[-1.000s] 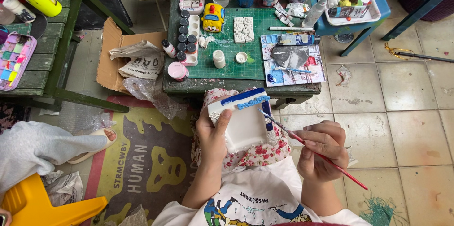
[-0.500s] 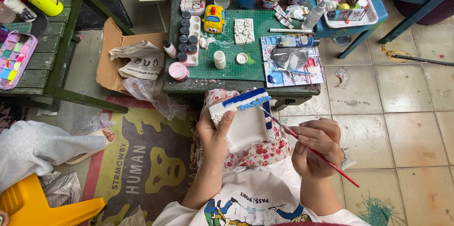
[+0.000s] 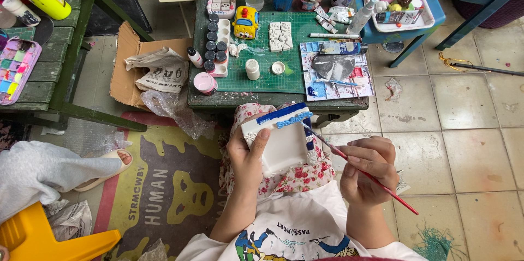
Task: The person sits on the floor and paints a white plaster picture frame with blue paint using a brush, holding the frame on their lap and rotating it to reach different edges. They dip the brush in paint on the table between strokes and continue coating the frame's borders.
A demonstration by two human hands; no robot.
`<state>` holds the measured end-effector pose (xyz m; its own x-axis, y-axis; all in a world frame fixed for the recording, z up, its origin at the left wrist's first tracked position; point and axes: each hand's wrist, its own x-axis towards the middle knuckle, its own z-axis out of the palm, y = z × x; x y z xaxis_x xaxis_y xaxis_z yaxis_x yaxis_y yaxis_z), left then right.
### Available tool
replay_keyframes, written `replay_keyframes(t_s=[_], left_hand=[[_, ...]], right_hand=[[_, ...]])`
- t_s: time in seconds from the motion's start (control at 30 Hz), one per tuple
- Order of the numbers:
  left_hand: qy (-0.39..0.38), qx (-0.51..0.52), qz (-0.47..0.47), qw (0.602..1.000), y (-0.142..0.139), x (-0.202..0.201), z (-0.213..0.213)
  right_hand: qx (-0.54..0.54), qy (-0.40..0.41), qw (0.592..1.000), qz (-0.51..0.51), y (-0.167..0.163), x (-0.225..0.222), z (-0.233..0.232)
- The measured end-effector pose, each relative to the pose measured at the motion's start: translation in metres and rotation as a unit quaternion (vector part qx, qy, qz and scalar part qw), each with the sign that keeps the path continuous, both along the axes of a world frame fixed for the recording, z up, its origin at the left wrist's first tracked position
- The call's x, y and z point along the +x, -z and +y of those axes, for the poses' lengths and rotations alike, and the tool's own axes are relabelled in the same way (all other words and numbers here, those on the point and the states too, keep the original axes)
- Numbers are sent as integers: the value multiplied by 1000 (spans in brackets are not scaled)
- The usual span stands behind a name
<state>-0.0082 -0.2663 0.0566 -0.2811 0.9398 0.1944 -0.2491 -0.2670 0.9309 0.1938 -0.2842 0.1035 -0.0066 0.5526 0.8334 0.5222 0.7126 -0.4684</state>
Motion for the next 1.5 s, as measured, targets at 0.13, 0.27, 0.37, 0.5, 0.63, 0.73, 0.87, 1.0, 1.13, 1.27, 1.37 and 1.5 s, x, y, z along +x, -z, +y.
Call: replay_keyframes(t_s=[0.13, 0.27, 0.37, 0.5, 0.63, 0.73, 0.87, 1.0, 1.13, 1.27, 1.37, 1.5], left_hand=[[0, -7, -5, 1000, 0, 0, 0], [2, -6, -8, 1000, 0, 0, 0], [5, -3, -6, 1000, 0, -1, 0], [4, -11, -16, 1000, -1, 0, 1], [2, -9, -9, 1000, -2, -1, 1], [2, -6, -7, 1000, -3, 0, 1], [0, -1, 1, 1000, -4, -1, 2], [2, -10, -6, 1000, -3, -1, 1], [2, -9, -7, 1000, -4, 0, 1], [2, -10, -3, 1000, -3, 0, 1], [2, -11, -8, 1000, -3, 1, -1], [1, -7, -11, 1000, -3, 1, 1]], right_hand=[[8, -16, 1000, 4, 3, 1, 3], [4, -9, 1000, 5, 3, 2, 3], [1, -33, 999, 1, 2, 1, 3], [-2, -19, 1000, 4, 0, -1, 2], [10, -26, 1000, 4, -1, 0, 4], [11, -29, 1000, -2, 0, 1, 5], [21, -20, 999, 13, 2, 1, 6], [9, -24, 1000, 0, 2, 2, 5], [8, -20, 1000, -3, 2, 3, 4], [10, -30, 999, 4, 1, 4, 4], [7, -12, 1000, -14, 1, 5, 2], [10, -26, 1000, -6, 1, 4, 4]])
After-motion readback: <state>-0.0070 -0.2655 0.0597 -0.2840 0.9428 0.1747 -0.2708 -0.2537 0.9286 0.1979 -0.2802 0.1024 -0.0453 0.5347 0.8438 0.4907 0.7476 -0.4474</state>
